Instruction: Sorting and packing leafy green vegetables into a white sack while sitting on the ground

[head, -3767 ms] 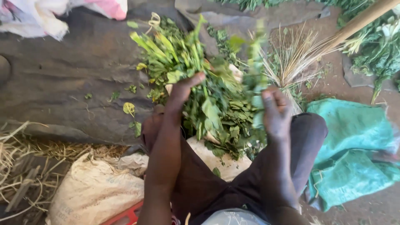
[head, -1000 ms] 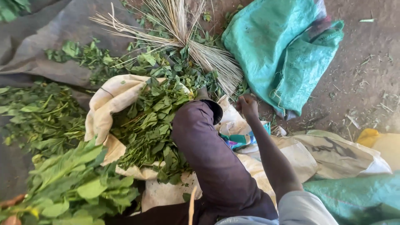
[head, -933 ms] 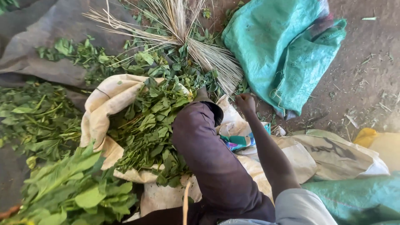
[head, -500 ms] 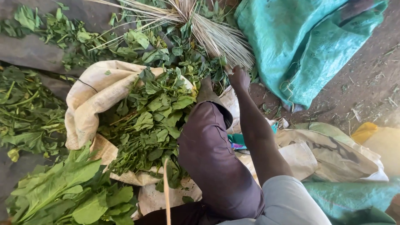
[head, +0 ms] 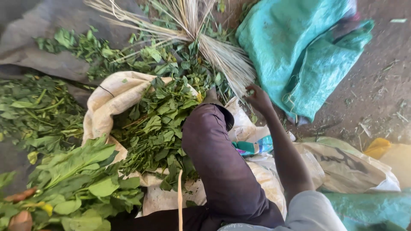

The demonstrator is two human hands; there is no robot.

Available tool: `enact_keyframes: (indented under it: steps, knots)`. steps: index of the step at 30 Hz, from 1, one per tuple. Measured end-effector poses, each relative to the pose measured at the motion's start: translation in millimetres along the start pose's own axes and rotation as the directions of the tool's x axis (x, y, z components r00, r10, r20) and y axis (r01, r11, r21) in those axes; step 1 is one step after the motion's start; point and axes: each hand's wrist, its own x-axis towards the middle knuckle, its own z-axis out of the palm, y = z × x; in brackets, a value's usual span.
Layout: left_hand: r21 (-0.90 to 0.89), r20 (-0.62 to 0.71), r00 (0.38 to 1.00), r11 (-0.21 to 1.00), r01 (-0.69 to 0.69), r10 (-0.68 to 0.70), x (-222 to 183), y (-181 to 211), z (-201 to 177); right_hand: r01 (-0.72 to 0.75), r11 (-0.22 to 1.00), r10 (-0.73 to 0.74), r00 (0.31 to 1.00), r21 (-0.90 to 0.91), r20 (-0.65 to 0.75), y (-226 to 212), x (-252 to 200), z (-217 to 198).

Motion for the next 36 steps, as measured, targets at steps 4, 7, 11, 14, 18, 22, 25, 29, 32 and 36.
enact_keyframes:
  steps: [4,7,11,14,18,22,25,29,32,36]
  knots:
    - [0.194,-0.321,0.936,0.958,0.213,-0.143,4.7,24.2,54.2,-0.085,0.723,0.003,0.993,0.686,0.12,-6.0,-97.4,-59.3]
    - [0.089,-0.451,0.883,0.978,0.19,-0.13,33.7,88.9,159.5,0.006,0.245,-0.137,0.99,0.97,0.028,-5.4,-154.8,-96.7]
    - [0.626,-0.131,0.845,0.704,-0.335,0.519,43.2,115.8,221.3,0.219,-0.046,-0.366,0.904,0.975,-0.221,-44.9,-209.8,-146.8]
    - [0.428,-0.59,0.764,0.904,0.022,0.26,24.0,110.1,252.4,0.44,0.109,-0.438,0.826,0.891,-0.355,-89.2,-233.9,-176.7]
    - [0.374,-0.638,0.712,0.926,-0.046,0.293,36.8,61.0,237.1,0.672,0.393,-0.429,0.738,0.628,-0.521,-150.3,-252.2,-204.3]
    - [-0.171,-0.715,0.653,0.968,0.182,-0.249,41.1,105.1,291.7,0.838,0.264,-0.601,0.53,0.477,-0.599,-210.6,-254.3,-203.7]
    - [-0.244,-0.611,0.701,0.93,0.275,-0.368,63.6,196.8,356.1,0.765,0.146,-0.611,0.568,0.627,-0.551,-257.5,-243.7,-156.9]
    - [-0.136,-0.555,0.61,0.785,0.604,-0.566,16.0,180.4,350.7,0.704,0.253,-0.689,0.612,0.664,-0.387,-328.2,-276.4,-54.2]
    - [0.045,-0.457,0.638,0.701,0.712,-0.619,85.7,159.0,392.1,0.645,0.453,-0.71,0.678,0.615,-0.187,-336.3,-253.4,48.0]
    - [0.006,-0.383,0.702,0.758,0.652,-0.601,75.0,115.2,393.1,0.69,0.644,-0.731,0.682,0.33,0.001,-365.2,-301.1,96.0]
